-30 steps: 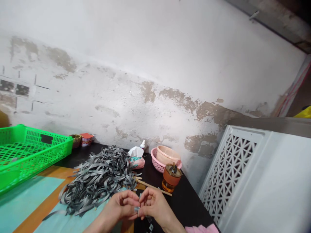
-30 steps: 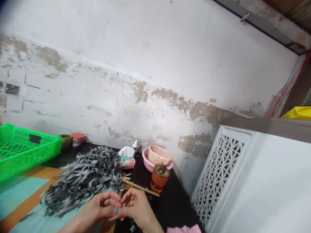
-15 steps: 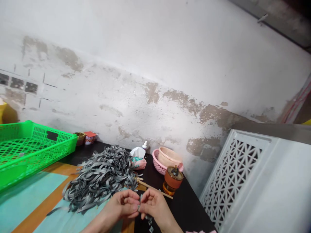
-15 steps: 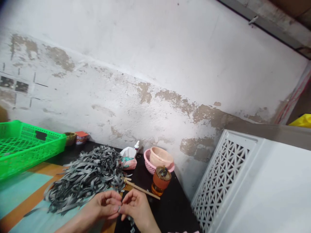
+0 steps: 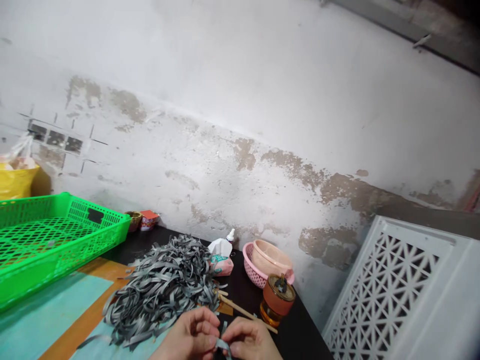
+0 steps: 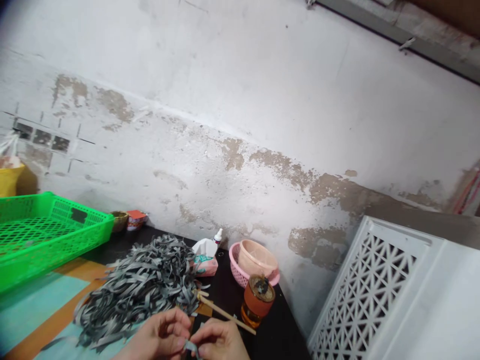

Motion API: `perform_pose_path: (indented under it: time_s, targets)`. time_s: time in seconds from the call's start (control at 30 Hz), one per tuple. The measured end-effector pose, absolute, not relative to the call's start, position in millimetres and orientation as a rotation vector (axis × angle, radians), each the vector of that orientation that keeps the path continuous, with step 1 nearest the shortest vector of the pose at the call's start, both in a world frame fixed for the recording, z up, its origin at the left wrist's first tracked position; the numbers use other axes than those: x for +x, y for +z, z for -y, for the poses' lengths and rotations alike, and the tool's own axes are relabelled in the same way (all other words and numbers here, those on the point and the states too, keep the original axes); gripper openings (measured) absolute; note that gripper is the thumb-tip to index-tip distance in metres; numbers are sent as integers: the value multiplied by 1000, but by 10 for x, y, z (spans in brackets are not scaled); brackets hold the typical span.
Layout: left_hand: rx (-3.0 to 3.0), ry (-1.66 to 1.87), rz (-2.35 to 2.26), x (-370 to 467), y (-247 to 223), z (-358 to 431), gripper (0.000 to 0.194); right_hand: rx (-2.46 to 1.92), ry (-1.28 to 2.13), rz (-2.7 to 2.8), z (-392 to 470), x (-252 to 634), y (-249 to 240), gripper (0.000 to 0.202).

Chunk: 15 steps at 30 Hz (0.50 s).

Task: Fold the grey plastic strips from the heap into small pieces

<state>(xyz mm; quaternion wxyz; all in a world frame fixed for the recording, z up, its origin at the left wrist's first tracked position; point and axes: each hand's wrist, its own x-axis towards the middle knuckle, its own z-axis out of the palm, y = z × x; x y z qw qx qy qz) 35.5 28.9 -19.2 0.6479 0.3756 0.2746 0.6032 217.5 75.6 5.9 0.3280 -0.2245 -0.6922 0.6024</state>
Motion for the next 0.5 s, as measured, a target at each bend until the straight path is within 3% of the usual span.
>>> perform_pose_path:
  time_s: [0.27, 0.5]
  targets:
    - [845, 1330, -676, 379, 31, -142, 30, -509, 1465, 1843, -721, 2177, 47, 14]
    - [782, 1328, -607, 376, -227, -244, 30, -503, 1572, 1868, -703, 2116, 59, 24]
